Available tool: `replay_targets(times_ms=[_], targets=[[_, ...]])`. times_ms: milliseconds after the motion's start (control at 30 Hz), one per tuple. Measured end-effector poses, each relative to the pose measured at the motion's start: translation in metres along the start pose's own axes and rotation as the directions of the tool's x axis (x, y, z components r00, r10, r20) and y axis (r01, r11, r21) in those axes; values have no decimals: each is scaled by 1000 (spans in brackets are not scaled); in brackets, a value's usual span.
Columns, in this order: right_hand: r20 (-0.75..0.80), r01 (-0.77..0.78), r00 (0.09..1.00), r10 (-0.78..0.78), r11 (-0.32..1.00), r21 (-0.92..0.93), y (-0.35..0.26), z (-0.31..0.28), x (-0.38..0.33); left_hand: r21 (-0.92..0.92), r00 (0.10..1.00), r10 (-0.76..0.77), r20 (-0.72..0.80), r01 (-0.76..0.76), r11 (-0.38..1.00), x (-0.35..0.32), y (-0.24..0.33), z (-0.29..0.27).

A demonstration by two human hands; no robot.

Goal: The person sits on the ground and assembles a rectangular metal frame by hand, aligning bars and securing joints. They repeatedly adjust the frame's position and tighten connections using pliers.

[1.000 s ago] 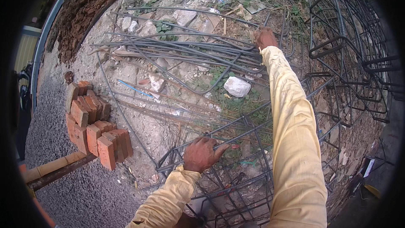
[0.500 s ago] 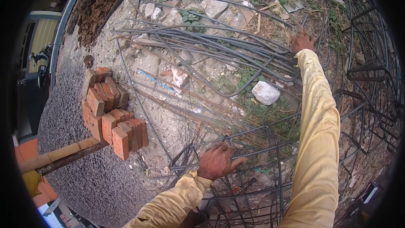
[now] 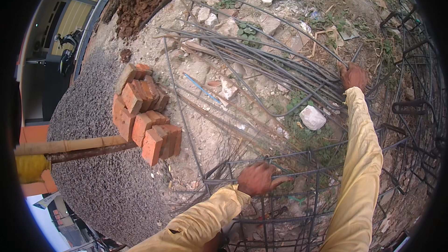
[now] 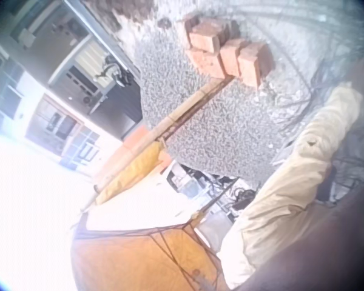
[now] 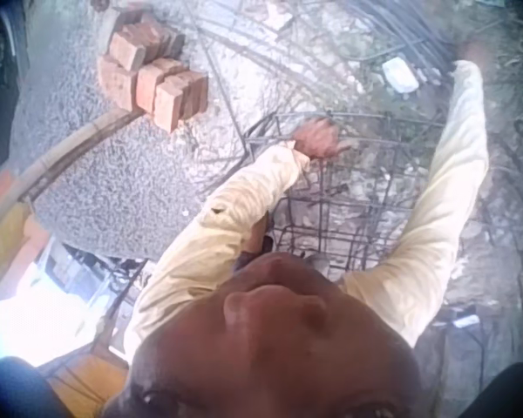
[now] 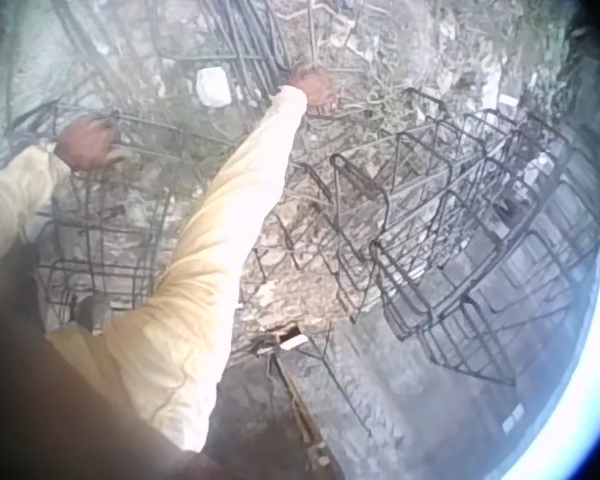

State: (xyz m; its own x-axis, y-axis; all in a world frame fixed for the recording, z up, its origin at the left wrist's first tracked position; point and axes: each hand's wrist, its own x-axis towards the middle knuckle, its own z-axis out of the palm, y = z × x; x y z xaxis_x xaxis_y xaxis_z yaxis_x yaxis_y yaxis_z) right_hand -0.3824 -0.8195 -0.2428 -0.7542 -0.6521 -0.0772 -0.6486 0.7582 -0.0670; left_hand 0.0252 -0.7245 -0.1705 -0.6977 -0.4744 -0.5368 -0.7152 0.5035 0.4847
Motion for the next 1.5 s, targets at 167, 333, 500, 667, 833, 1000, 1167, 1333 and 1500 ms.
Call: replay_targets(times_ms=[167, 333, 500, 667, 833, 1000, 1167, 1333, 1500], targets=[[-332, 216, 927, -176, 972, 87, -45, -29, -15, -1, 1000, -15, -25, 15, 1000, -1, 6, -2], [-268, 227, 952, -147, 926, 302, -113, -154, -68, -25, 996, 21, -88, -24, 999, -8, -3, 13], [-366, 327, 920, -138, 783, 529, -94, -232, -147, -39, 999, -9, -43, 8, 999, -30, 8, 1], [-235, 247, 966, -111, 668, 702, -40, -264, -278, -8, 988, 32, -153, -33, 999, -36, 3, 11], [-159, 109, 986, 58, 499, 860, 37, -256, -402, -104, 967, 107, -231, -134, 986, -56, -2, 8], [-238, 112, 943, 232, 453, 884, 58, -300, -532, -134, 962, 165, -216, -197, 971, -67, -20, 16], [-151, 19, 931, 334, 368, 930, 62, -361, -652, 33, 866, 318, -387, -332, 943, -115, -27, 42], [-192, 10, 908, 372, 440, 898, 57, -397, -749, -459, 817, 234, -526, -505, 731, -216, 29, 45], [-80, -38, 943, 323, 344, 938, 31, -415, -833, -899, 755, 518, -403, -433, -67, -366, 130, -55]])
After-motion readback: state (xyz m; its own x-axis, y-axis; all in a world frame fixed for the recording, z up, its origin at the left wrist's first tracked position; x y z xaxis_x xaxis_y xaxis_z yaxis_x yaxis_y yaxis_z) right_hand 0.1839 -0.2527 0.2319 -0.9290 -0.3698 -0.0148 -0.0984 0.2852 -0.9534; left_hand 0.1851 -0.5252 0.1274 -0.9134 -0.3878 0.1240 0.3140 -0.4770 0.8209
